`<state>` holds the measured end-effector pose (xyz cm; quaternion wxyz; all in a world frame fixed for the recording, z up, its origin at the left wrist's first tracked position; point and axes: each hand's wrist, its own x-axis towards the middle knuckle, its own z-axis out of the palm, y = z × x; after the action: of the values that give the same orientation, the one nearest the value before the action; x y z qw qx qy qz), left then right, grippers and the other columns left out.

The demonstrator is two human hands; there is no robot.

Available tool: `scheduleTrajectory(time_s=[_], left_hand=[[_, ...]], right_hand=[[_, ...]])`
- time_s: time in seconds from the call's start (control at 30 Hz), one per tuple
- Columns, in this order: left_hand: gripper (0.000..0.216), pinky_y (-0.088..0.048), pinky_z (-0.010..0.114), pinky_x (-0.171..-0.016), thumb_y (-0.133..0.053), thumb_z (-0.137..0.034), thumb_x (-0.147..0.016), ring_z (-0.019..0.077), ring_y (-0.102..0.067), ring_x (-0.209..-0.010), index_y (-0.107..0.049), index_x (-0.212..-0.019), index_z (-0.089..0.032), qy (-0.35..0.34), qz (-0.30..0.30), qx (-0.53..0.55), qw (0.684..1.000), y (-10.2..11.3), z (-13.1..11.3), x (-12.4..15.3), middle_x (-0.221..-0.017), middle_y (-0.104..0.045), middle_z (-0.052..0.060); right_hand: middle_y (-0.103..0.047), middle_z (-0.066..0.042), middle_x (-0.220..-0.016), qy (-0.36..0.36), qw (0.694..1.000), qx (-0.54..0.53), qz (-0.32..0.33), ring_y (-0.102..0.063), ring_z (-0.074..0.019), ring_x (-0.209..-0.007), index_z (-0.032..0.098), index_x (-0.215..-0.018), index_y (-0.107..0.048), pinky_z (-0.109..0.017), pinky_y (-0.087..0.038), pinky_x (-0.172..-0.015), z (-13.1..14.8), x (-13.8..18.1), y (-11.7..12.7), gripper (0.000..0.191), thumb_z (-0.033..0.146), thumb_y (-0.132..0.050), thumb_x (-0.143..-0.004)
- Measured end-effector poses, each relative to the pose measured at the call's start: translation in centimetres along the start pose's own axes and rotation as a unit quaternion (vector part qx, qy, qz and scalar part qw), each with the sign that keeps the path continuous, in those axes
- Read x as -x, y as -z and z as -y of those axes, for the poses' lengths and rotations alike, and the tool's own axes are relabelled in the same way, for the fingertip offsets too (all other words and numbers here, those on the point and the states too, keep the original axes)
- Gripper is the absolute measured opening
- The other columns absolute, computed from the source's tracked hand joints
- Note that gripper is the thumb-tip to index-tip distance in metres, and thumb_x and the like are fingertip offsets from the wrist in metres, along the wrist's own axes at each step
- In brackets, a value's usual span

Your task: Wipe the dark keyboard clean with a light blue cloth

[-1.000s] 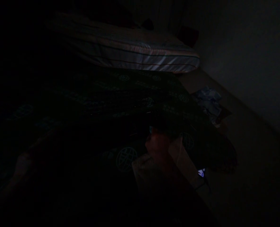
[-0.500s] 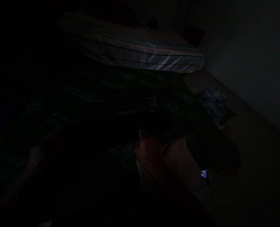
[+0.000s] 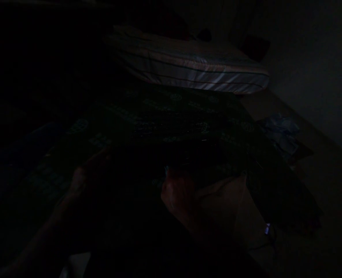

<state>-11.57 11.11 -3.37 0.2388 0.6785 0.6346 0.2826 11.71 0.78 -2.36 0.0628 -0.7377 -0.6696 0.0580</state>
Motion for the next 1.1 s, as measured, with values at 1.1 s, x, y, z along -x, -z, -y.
scheduleTrajectory(time_s=[1.1], left_hand=[[0.064,-0.048,0.032,-0.097,-0.036,-0.067,-0.086,0.0266,-0.056,-0.119,-0.064,-0.120,-0.021,0.070,0.090,0.257,0.960,2.6,0.9,0.5,-0.124,-0.065,0.004]], right_hand=[[-0.070,-0.014,-0.093,0.221,0.974,-0.008,0.047,-0.066,-0.0225,-0.082,0.012,-0.098,-0.061,-0.032,-0.049,-0.073,13.4,-0.1,-0.8,0.021,0.015,-0.048,-0.082]])
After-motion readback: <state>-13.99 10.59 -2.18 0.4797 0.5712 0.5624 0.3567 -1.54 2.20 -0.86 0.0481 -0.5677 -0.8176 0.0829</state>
